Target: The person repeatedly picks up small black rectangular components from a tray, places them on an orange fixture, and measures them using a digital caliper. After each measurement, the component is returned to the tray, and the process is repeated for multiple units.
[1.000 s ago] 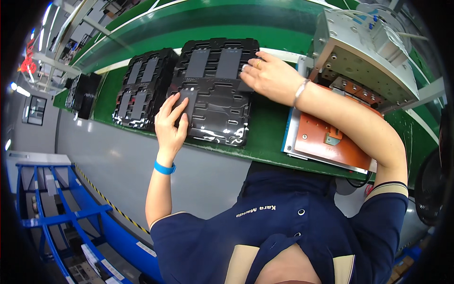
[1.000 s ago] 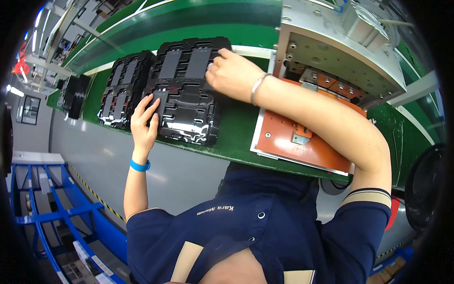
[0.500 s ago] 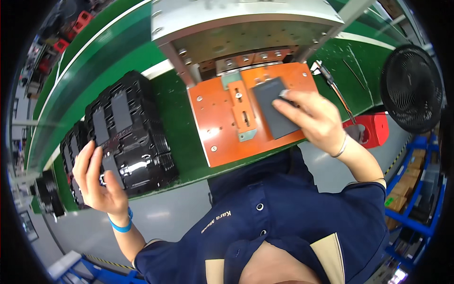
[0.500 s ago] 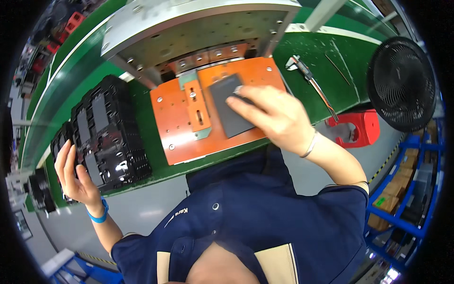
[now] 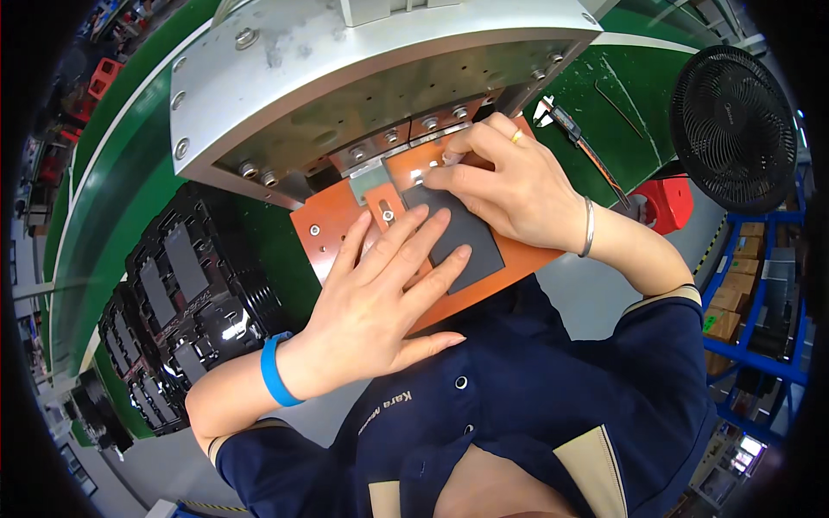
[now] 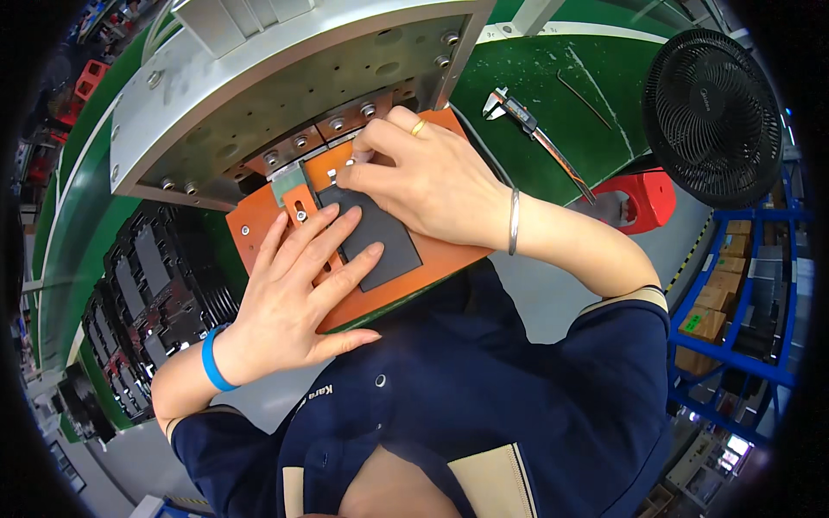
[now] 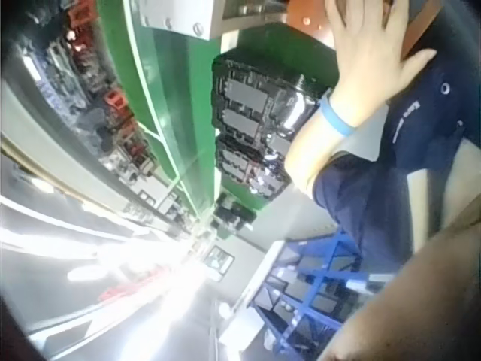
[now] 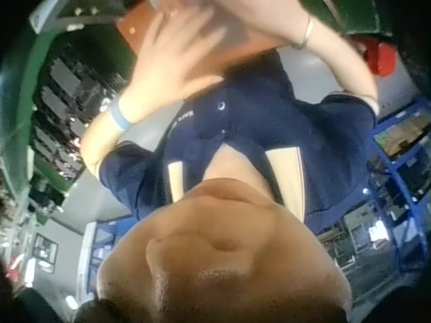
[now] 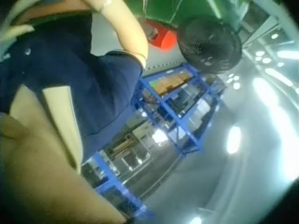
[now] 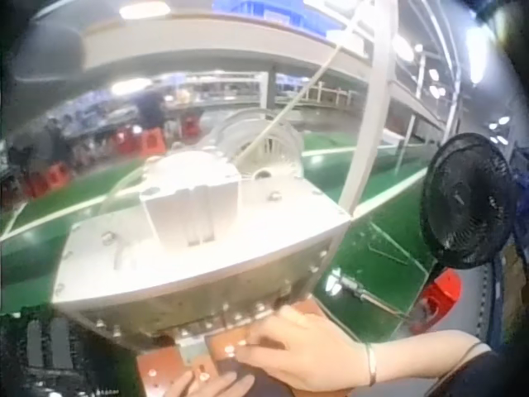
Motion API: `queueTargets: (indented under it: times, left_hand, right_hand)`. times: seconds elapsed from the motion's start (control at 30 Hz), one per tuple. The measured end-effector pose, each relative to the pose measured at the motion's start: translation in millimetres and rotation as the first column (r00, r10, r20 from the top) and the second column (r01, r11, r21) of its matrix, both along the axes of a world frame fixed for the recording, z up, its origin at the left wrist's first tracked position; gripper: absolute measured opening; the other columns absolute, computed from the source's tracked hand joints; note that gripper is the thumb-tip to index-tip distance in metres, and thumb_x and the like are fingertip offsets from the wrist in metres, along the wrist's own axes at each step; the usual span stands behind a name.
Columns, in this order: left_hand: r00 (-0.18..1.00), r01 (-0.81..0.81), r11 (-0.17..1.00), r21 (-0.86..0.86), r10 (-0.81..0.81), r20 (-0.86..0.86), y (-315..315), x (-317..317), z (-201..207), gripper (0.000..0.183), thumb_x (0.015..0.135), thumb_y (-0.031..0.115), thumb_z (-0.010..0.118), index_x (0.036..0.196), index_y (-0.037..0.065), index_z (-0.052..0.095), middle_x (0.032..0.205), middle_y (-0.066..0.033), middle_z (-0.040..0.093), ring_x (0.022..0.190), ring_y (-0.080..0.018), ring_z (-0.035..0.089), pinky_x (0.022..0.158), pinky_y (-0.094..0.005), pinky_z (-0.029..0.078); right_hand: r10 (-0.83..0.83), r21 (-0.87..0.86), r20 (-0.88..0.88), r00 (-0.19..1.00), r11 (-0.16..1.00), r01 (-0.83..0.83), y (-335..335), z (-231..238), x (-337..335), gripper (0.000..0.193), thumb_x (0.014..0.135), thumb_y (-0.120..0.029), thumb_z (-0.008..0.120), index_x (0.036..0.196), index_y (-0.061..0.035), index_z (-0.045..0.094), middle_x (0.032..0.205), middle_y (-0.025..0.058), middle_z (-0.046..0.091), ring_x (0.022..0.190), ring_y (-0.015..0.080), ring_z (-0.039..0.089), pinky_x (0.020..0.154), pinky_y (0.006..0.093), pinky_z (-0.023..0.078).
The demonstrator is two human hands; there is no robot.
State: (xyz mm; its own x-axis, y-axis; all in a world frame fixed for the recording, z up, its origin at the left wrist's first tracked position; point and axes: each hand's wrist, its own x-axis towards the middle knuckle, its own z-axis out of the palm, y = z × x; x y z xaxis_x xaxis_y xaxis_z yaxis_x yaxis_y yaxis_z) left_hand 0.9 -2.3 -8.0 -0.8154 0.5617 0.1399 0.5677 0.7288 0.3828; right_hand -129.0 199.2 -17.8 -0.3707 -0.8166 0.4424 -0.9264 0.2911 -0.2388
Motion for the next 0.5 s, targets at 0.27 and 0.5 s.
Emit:
queueTargets:
  times: [0.27, 0.5]
  left_hand:
    - [1.0, 0.012, 1.0, 0.026, -0.012, 0.006, -1.5, -1.8, -5.0, 0.069, 0.074, 0.055, 0.071, 0.131, 0.018, 0.058, 0.143, -0.0167, 0.045, 0.131, -0.035, 0.043, 0.11, -0.0551, 0.025]
    - [1.0, 0.008, 0.999, 0.032, -0.008, 0.019, -2.9, -2.4, -5.0, 0.068, 0.075, 0.054, 0.07, 0.131, 0.018, 0.058, 0.142, -0.0166, 0.046, 0.129, -0.0348, 0.044, 0.11, -0.0547, 0.024]
  right_hand:
    - [-0.032, 0.024, -0.19, 0.981, 0.999, 0.037, -5.4, -1.7, -0.8, 0.028, 0.072, -0.013, 0.069, 0.099, -0.0135, 0.066, 0.095, 0.0012, 0.057, 0.088, 0.0206, 0.054, 0.073, 0.0315, 0.047]
    - [-0.003, -0.132, -0.106, 0.994, 0.991, -0.011, -1.9, -4.2, -3.4, 0.028, 0.069, -0.007, 0.069, 0.096, -0.0094, 0.062, 0.095, 0.0015, 0.062, 0.087, 0.0214, 0.057, 0.073, 0.0318, 0.049]
